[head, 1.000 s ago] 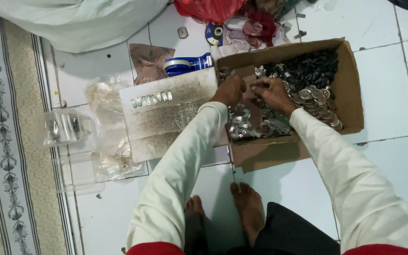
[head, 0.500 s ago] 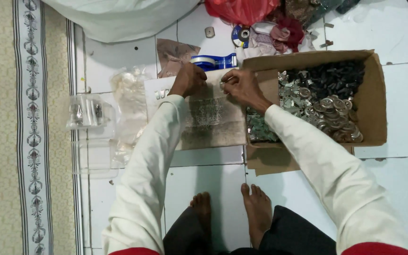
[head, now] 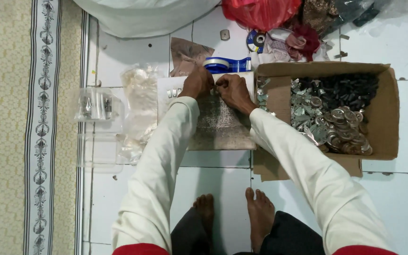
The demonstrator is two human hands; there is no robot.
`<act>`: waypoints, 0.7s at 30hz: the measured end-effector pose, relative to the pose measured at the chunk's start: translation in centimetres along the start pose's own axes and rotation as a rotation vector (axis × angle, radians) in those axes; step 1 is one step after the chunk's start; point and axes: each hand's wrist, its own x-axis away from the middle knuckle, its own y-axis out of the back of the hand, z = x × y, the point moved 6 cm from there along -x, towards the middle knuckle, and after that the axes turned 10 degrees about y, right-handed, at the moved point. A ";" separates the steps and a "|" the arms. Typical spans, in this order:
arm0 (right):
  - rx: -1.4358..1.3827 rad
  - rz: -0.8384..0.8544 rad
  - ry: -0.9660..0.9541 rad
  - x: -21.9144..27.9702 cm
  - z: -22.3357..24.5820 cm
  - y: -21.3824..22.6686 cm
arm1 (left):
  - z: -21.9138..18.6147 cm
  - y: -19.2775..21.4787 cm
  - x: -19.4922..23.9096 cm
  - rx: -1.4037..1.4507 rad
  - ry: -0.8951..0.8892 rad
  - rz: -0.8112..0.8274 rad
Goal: The person sits on the floor and sorts small metal parts from a cardboard box, placing them onto a white board. They also handle a small plastic bag containing similar parts.
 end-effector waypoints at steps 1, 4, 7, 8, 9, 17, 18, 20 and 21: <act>-0.001 0.002 -0.001 0.0 -0.1 -0.2 | -0.6 0.4 1.0 0.001 0.002 0.001; -0.016 -0.028 0.068 -0.3 0.0 -0.5 | -1.9 0.5 1.9 -0.085 -0.104 -0.036; 0.053 -0.022 0.054 -0.5 -0.5 -0.8 | -0.4 -0.9 -0.3 -0.210 -0.054 -0.063; 0.073 -0.041 0.062 -0.4 -0.4 -0.7 | -0.4 -0.7 0.0 -0.222 -0.061 -0.080; 0.093 -0.061 0.070 -0.3 -0.4 -0.6 | -0.6 -0.5 0.3 -0.234 -0.067 -0.096; 0.114 -0.259 0.143 0.5 0.5 6.1 | -3.1 -0.4 -0.7 -0.170 -0.312 -0.202; 0.160 -0.304 0.169 0.5 -0.5 7.7 | -5.3 1.5 0.1 -0.135 -0.331 -0.209; 0.160 -0.307 0.174 2.2 -1.2 11.8 | -10.1 0.1 1.3 -0.053 -0.381 -0.183; 0.155 -0.304 0.187 3.1 -1.4 13.8 | -12.5 -0.4 2.0 0.028 -0.423 -0.165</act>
